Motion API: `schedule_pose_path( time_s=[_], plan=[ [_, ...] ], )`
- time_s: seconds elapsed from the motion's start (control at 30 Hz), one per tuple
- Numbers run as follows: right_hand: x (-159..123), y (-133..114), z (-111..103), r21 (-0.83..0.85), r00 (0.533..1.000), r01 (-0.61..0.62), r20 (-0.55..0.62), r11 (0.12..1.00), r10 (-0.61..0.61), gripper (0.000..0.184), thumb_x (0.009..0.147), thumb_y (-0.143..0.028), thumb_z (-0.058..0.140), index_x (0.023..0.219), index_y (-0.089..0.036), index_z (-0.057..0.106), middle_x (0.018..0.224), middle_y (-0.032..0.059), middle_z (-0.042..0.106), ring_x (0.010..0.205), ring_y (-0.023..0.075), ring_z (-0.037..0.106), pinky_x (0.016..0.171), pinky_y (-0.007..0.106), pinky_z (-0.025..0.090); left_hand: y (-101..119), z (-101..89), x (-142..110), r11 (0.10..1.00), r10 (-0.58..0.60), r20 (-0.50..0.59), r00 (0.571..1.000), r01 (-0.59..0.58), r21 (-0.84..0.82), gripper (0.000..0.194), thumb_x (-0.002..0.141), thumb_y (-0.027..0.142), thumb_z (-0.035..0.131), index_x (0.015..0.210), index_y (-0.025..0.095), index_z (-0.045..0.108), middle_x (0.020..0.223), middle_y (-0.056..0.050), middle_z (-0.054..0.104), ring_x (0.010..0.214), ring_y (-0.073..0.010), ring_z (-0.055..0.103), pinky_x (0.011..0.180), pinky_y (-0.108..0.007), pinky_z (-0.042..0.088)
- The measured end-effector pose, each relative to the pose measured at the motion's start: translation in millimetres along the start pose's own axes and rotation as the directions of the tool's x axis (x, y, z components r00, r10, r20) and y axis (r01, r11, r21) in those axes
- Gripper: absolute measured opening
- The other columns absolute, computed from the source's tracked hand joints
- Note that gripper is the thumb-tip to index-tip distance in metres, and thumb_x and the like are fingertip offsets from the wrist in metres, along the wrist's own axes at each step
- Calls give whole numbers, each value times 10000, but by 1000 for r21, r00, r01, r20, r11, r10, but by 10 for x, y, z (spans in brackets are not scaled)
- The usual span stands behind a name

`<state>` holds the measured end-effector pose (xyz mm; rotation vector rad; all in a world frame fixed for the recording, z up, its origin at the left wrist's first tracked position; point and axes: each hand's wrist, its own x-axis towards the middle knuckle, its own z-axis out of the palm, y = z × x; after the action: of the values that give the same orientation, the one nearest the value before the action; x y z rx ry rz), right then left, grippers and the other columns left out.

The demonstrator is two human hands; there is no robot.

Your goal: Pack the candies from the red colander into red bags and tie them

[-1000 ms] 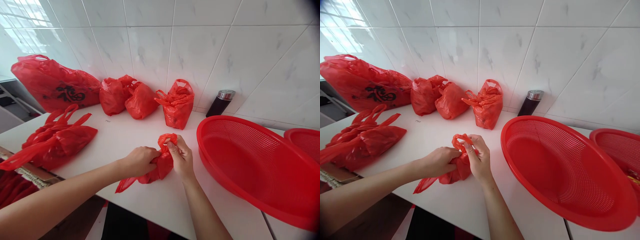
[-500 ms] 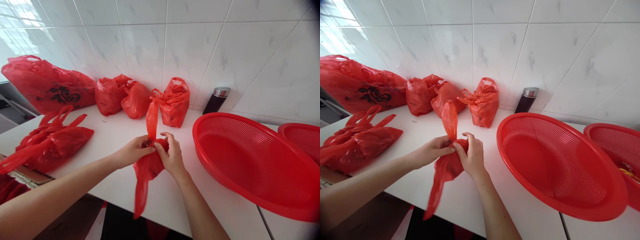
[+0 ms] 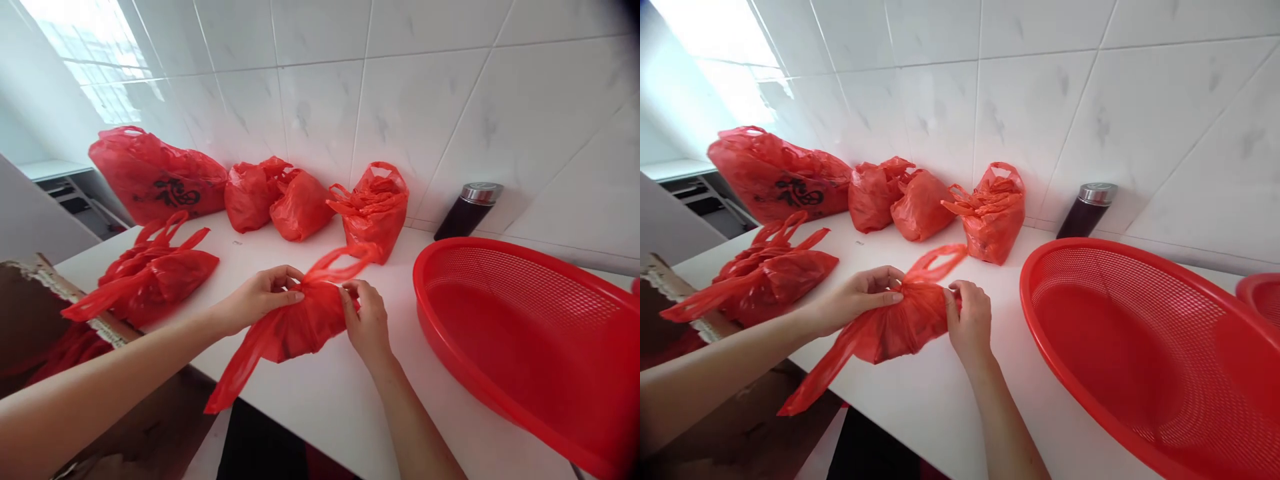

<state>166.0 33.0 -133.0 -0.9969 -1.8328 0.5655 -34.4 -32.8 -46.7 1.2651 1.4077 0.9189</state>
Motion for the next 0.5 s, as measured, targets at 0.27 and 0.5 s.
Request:
schedule_pose_path(
  time_s=[0.27,0.5],
  plan=[
    [-71,-106,67,78,993,-98,66,992,93,180,933,-357,480,1026,-225,559,951,33,639,904,187,587,707,306,446,-264,-1081,-427,945,-85,-381,921,196,263,490,726,494,697,1113,222,571,899,6,657,842,-184,639,721,-282,511],
    [-121,-95,135,66,983,-135,131,989,126,169,927,-352,484,1020,-232,557,1005,43,637,944,194,586,649,287,455,-719,-1936,-486,743,5,-653,758,435,510,597,750,492,539,1231,139,570,992,-83,709,925,-264,646,804,-362,512]
  ],
)
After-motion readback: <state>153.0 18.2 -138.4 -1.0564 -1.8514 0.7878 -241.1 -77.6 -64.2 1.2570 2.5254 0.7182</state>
